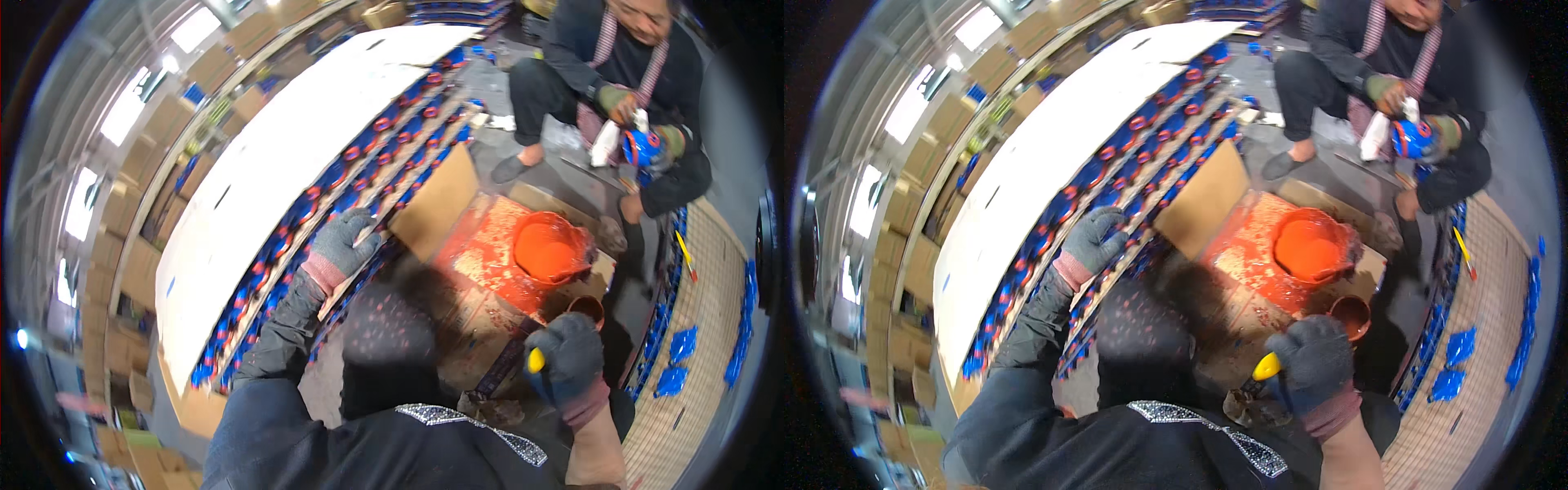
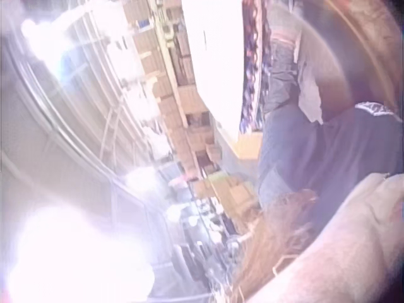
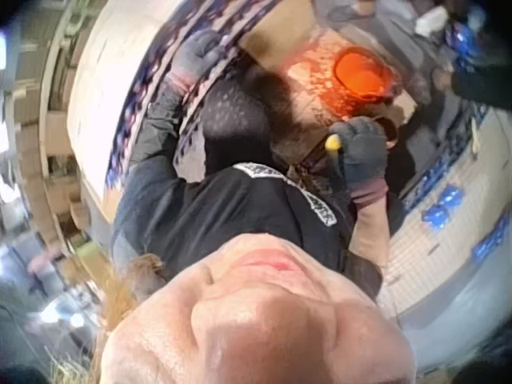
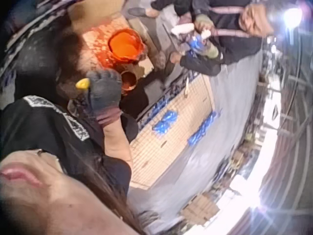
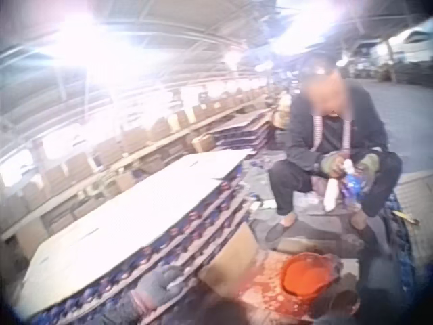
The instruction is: Painting small blue metal components with orange paint using a brush in a workshop.
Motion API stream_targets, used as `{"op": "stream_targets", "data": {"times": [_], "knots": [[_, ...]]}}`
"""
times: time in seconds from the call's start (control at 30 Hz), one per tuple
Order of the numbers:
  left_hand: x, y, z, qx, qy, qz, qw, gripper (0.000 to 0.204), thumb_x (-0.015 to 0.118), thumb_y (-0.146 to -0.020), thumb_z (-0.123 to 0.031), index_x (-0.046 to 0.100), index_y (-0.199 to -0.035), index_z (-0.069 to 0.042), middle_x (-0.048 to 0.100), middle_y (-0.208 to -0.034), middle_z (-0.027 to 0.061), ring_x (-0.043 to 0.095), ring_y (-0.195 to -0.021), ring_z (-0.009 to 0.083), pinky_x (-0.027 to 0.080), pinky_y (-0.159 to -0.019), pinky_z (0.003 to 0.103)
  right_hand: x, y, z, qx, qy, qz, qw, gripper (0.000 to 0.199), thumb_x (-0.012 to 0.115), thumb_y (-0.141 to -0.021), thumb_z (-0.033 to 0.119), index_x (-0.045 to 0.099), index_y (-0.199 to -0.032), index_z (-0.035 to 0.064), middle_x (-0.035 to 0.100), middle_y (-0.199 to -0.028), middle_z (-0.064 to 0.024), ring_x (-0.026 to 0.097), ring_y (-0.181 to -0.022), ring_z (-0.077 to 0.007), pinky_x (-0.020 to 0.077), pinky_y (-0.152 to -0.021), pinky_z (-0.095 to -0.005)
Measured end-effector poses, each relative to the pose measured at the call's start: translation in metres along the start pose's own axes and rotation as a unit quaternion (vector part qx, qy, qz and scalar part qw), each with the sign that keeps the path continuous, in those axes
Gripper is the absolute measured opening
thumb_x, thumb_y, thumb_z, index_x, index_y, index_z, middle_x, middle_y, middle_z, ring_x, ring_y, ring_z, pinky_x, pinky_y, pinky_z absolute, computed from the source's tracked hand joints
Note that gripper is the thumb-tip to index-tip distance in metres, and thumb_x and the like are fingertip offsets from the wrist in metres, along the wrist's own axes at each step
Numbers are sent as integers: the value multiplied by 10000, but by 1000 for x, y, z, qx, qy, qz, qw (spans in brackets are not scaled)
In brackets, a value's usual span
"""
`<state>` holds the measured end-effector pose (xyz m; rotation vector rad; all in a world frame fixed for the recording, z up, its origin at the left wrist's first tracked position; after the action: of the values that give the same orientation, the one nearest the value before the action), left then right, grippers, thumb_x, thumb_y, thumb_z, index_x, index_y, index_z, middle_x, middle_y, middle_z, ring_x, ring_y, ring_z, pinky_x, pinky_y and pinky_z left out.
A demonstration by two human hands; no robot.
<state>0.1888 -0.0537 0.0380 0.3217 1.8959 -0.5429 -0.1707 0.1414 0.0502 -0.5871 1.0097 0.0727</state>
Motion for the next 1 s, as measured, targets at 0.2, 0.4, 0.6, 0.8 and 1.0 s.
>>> {"op": "stream_targets", "data": {"times": [0.2,0.4,0.6,0.8,1.0], "knots": [[-86,114,10,-15,-208,-200,957,311,676,-813,-204,625,-1056,-17,615,-1124,191,597,-1038,371,493,-885,449,24,-7,14,-20,20,-49,998,186,729,-714,135,642,-871,88,571,-801,-118,568,-783,-334,442,-716,-445],[-128,213,32,-166,-327,-234,901,404,691,-797,-254,631,-1129,-31,597,-1199,190,545,-1167,364,441,-987,465,56,-4,18,-9,1,1,1000,225,732,-765,73,694,-986,55,670,-889,-138,644,-839,-321,504,-767,-400],[-145,288,74,-316,-360,-224,849,464,690,-790,-310,632,-1174,-56,592,-1230,184,529,-1198,361,427,-1003,477,82,4,15,52,-110,38,992,232,698,-852,44,694,-1082,15,714,-1064,-159,686,-1000,-287,521,-898,-358],[-150,329,103,-344,-321,-203,859,328,617,-850,-374,668,-966,-72,635,-965,136,619,-969,314,487,-852,446,108,9,2,81,-139,68,985,334,603,-903,-39,643,-1228,24,696,-1170,-123,645,-1078,-189,480,-935,-308],[-148,335,106,-330,-313,-252,854,322,625,-848,-369,672,-940,-64,634,-936,138,617,-960,322,490,-840,454,120,21,-8,156,-282,63,945,354,538,-940,-29,625,-1269,69,644,-1013,-12,600,-914,-120,483,-834,-249]]}}
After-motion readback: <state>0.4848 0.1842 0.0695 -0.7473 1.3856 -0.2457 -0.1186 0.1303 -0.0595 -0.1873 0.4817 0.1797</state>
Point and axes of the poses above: each hand's wrist, its own y-axis away from the middle knuckle, its own x-axis out of the palm, z = x × y, the point moved 2 cm from there along -y, towards the middle knuckle
